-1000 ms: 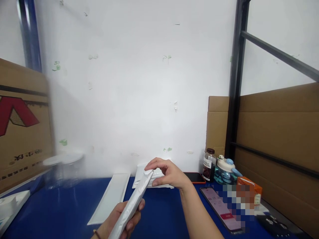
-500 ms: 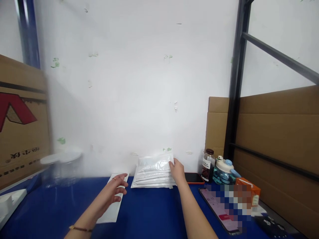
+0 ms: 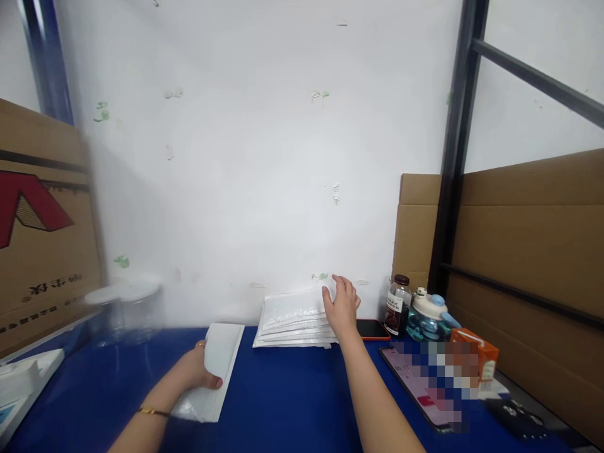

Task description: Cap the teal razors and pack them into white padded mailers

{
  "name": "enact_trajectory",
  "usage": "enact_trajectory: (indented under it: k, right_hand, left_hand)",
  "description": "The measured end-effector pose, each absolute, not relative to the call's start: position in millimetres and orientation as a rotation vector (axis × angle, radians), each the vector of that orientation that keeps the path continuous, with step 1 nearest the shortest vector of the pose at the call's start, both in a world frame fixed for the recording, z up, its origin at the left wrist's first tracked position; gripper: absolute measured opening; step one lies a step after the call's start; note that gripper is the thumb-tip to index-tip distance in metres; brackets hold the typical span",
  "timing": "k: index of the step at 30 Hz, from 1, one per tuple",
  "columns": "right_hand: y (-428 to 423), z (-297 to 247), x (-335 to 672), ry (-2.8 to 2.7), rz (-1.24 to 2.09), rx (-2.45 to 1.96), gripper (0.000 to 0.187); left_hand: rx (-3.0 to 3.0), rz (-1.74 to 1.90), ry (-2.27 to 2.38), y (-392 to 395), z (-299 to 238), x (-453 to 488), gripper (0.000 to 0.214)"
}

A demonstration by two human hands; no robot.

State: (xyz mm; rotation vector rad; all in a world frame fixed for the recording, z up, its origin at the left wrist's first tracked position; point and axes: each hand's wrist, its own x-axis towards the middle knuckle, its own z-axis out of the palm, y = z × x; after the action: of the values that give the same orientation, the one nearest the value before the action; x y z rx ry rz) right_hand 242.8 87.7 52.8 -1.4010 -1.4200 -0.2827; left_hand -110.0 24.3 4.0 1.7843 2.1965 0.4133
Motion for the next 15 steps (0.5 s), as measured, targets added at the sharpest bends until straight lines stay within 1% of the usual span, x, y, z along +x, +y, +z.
enact_trajectory:
  k: [2, 4, 6, 8, 10, 11, 12, 13, 15]
  right_hand:
    - [77.9, 65.6, 238.6, -1.457, -0.275, -1.325, 0.038]
    - [67.4, 75.6, 231.1, -1.524, -0.201, -1.252, 0.033]
    - [56.2, 82.2, 221.0, -1.607, -0.027, -1.155, 0.032]
    - [44.3, 85.7, 210.0, -1.687, 0.220, -1.058, 0.036]
    - [31.7, 86.5, 201.3, -1.788, 0.465, -0.974, 0.051]
    - [25.4, 86.0, 198.7, -1.857, 0.572, -0.930, 0.059]
    - [19.1, 84.9, 197.6, -1.935, 0.658, -0.889, 0.062]
    - [13.0, 83.3, 198.0, -2.011, 0.713, -0.849, 0.059]
    - [2.2, 78.0, 202.8, -2.140, 0.723, -0.789, 0.037]
  left_hand:
    - [1.760, 0.427, 2.059, 21.1, 11.6, -124.1, 0.060]
    - [1.763, 0.508, 1.913, 13.6, 23.2, -132.8, 0.043]
    - [1.803, 0.647, 1.757, 4.3, 37.2, -132.8, 0.042]
    - [1.885, 0.758, 1.598, -4.6, 50.8, -122.9, 0.048]
    - [2.013, 0.775, 1.483, -11.9, 60.9, -105.1, 0.048]
    - [2.098, 0.740, 1.457, -14.9, 63.9, -94.6, 0.043]
    - [2.195, 0.677, 1.453, -17.7, 65.6, -84.2, 0.036]
    - [2.288, 0.604, 1.480, -20.1, 65.8, -74.4, 0.029]
    - [2.424, 0.470, 1.601, -23.9, 62.6, -59.1, 0.025]
